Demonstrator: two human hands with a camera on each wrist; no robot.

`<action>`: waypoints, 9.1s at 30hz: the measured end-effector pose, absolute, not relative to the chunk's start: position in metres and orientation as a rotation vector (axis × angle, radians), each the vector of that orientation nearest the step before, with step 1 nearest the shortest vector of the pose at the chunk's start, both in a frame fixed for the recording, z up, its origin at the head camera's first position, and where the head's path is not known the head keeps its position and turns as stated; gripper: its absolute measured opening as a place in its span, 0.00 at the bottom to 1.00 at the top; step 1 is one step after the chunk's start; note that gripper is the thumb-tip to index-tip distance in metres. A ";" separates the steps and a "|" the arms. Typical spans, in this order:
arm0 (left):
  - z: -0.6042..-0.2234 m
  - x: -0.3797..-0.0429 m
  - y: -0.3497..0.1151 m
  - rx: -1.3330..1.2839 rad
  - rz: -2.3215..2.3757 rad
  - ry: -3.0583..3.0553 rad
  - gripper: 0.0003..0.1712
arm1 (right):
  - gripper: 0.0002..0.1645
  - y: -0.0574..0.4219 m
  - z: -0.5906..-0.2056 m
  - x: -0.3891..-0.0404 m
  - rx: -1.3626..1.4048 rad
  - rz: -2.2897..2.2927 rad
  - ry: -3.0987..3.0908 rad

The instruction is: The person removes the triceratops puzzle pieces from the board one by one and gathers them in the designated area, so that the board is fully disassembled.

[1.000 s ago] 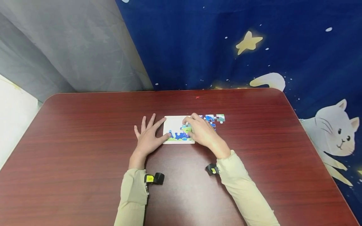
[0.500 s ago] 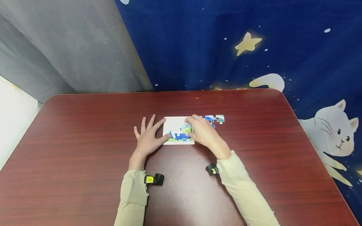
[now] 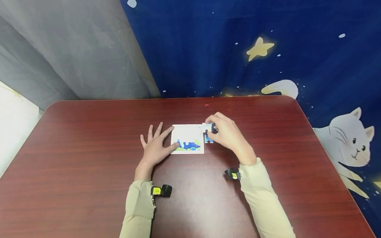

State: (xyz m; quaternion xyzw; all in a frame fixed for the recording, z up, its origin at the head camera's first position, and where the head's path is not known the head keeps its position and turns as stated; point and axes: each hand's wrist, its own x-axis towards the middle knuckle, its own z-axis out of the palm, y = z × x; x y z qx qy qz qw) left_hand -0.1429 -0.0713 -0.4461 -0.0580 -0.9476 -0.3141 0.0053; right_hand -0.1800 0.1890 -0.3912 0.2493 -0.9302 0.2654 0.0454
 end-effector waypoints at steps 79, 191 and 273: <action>-0.445 -0.141 -0.072 -0.175 -0.941 -2.983 0.38 | 0.13 0.204 -0.385 -0.153 0.882 1.031 -2.866; -0.446 -0.145 -0.069 -0.095 -0.935 -2.999 0.29 | 0.04 0.109 -0.419 -0.156 1.044 0.867 -2.740; -0.442 -0.144 -0.067 -0.085 -0.880 -3.058 0.50 | 0.05 0.211 -0.435 -0.139 0.841 0.989 -2.812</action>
